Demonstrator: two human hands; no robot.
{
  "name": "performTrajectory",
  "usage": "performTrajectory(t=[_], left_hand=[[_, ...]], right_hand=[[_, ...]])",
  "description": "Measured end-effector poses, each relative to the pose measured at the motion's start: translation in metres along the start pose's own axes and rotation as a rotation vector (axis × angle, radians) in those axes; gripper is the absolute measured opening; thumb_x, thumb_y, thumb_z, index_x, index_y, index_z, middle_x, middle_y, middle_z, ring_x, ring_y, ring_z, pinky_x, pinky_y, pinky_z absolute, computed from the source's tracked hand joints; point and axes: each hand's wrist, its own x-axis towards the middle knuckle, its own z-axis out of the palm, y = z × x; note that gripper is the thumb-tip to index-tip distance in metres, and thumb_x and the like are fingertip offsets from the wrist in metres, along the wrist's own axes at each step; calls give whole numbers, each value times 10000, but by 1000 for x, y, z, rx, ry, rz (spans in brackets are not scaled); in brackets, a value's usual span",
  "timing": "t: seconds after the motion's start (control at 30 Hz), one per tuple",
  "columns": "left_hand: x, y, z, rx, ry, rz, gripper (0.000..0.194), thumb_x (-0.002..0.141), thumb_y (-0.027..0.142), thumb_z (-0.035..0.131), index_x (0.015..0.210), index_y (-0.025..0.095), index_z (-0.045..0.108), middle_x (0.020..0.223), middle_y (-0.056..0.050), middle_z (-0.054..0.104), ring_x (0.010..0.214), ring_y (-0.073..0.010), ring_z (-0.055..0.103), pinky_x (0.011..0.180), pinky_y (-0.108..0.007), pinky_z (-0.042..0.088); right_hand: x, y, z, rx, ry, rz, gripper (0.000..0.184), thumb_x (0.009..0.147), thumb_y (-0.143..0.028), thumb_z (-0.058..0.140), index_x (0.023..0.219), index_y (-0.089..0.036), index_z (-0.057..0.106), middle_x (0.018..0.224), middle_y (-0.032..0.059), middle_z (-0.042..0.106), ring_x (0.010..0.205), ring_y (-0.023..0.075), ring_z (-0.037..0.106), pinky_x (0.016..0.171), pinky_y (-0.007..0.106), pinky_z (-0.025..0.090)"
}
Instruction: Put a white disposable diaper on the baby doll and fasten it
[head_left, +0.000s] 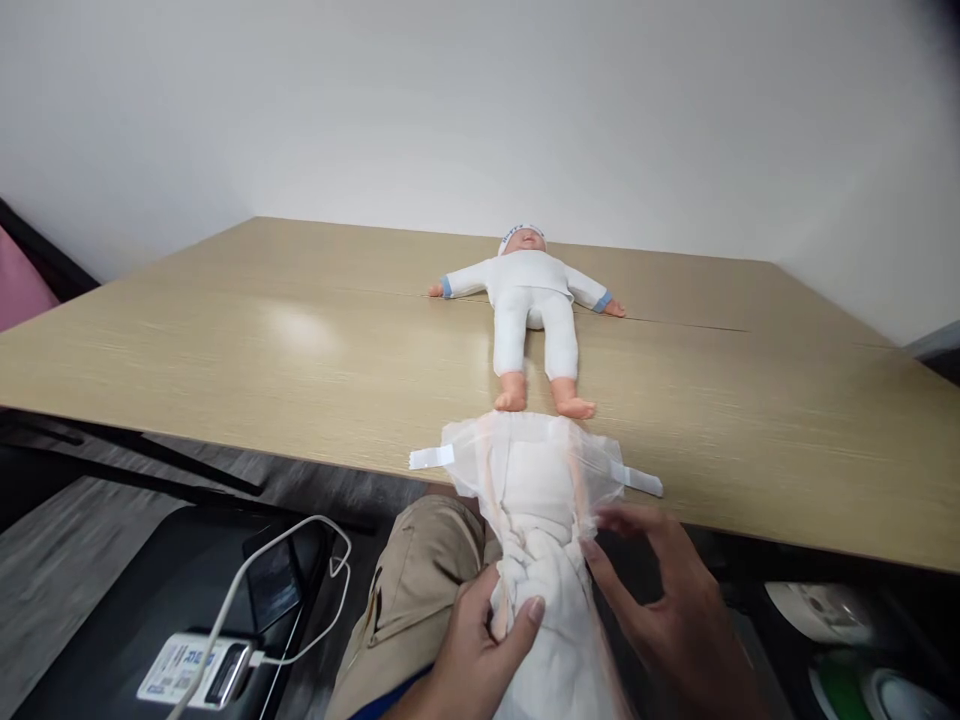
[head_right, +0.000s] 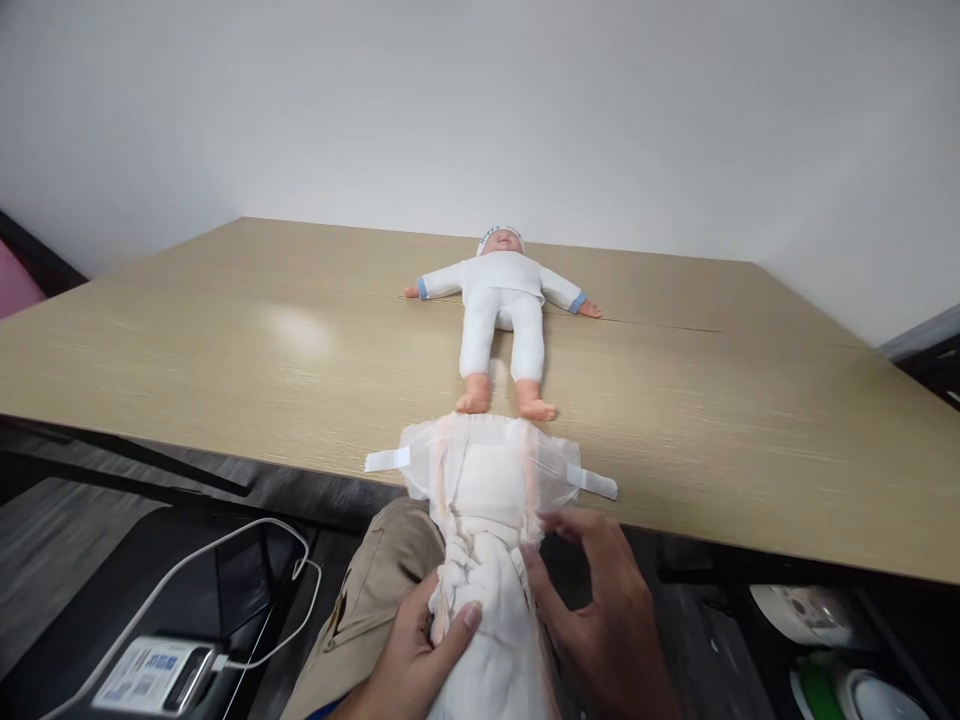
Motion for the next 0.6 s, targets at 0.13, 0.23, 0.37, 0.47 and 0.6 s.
performTrajectory(t=[0.13,0.23,0.37,0.47,0.6], left_hand=[[1,-3,-4,45,-22,3,485,1025,629,653,1198,190,764,1119,-95,799,1067,-285,733,977,-355,604],[4,8,-18,204,-96,63,411,1051,587,631,1096,193,737,1058,-83,780,1005,-262,721,931,-335,580],[15,42,-58,590,-254,176,335,1083,520,609,961,221,699,970,-52,748,957,-243,677,892,-337,523],[36,71,-91,770,-279,319,264,1132,419,531,1031,238,694,979,-38,738,937,-223,659,885,-338,503],[93,100,-118,925,-173,629,188,1130,315,515,1108,212,671,1029,-65,722,972,-235,640,912,-369,518]], right_hand=[[41,-14,22,-34,-174,-275,393,1092,-358,593,1476,-276,587,1476,97,688,1439,293,596,1211,527,509],[66,-15,43,-108,-345,-358,514,1132,-361,507,1629,-230,482,1706,114,516,1619,293,420,1332,570,387],[83,-6,57,-179,-460,-360,593,1154,-418,448,1712,-223,389,1803,98,368,1687,283,303,1380,590,301],[87,1,56,-183,-483,-373,609,1159,-467,425,1724,-244,375,1814,74,343,1692,273,293,1389,579,287],[90,7,52,-171,-485,-393,629,1151,-525,437,1723,-270,384,1806,69,362,1683,283,317,1384,588,297]])
